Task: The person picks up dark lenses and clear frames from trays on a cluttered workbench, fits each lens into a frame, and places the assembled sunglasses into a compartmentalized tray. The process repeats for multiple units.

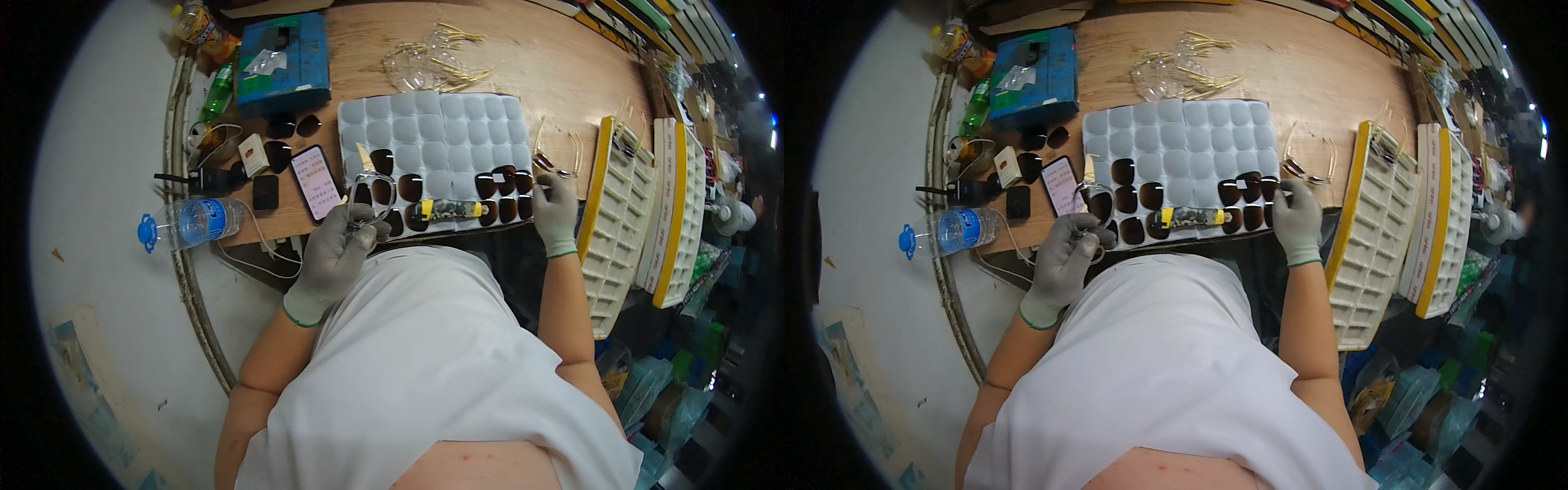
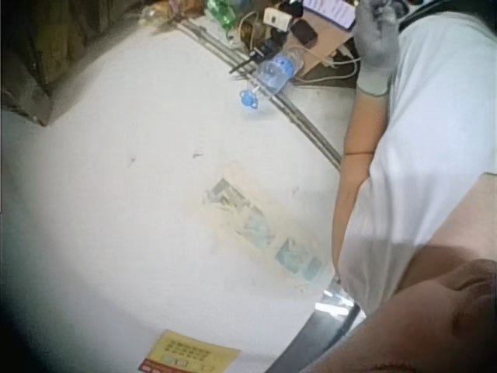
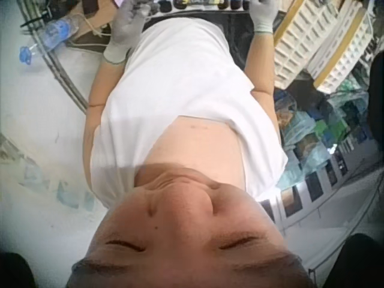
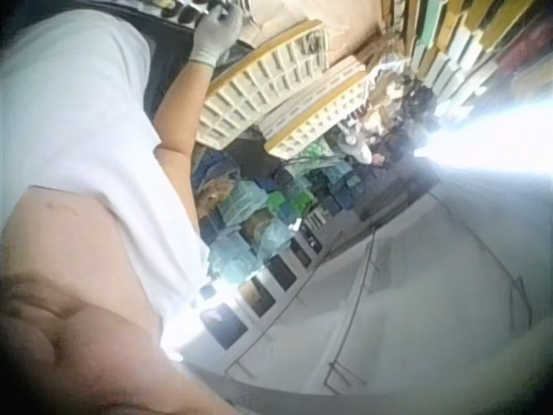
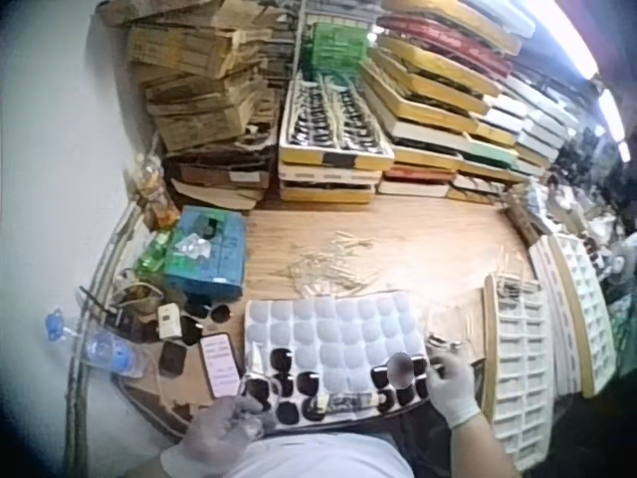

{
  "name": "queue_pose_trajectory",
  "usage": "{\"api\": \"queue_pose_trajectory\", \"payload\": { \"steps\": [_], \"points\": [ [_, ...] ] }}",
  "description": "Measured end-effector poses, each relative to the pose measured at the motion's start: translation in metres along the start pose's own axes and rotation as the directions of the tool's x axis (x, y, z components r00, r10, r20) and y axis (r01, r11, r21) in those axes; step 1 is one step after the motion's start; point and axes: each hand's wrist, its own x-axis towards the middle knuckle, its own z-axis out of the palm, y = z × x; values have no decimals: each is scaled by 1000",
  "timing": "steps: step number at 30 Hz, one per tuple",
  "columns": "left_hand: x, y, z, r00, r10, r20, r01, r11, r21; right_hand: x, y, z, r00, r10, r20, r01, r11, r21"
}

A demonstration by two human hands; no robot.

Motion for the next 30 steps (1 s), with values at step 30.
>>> {"api": "queue_pose_trajectory", "payload": {
  "steps": [30],
  "points": [
    [18, 62, 137, 987, -41, -157, 96, 927, 362, 72, -12, -48, 608, -606, 513, 604, 772, 197]
  ]
}}
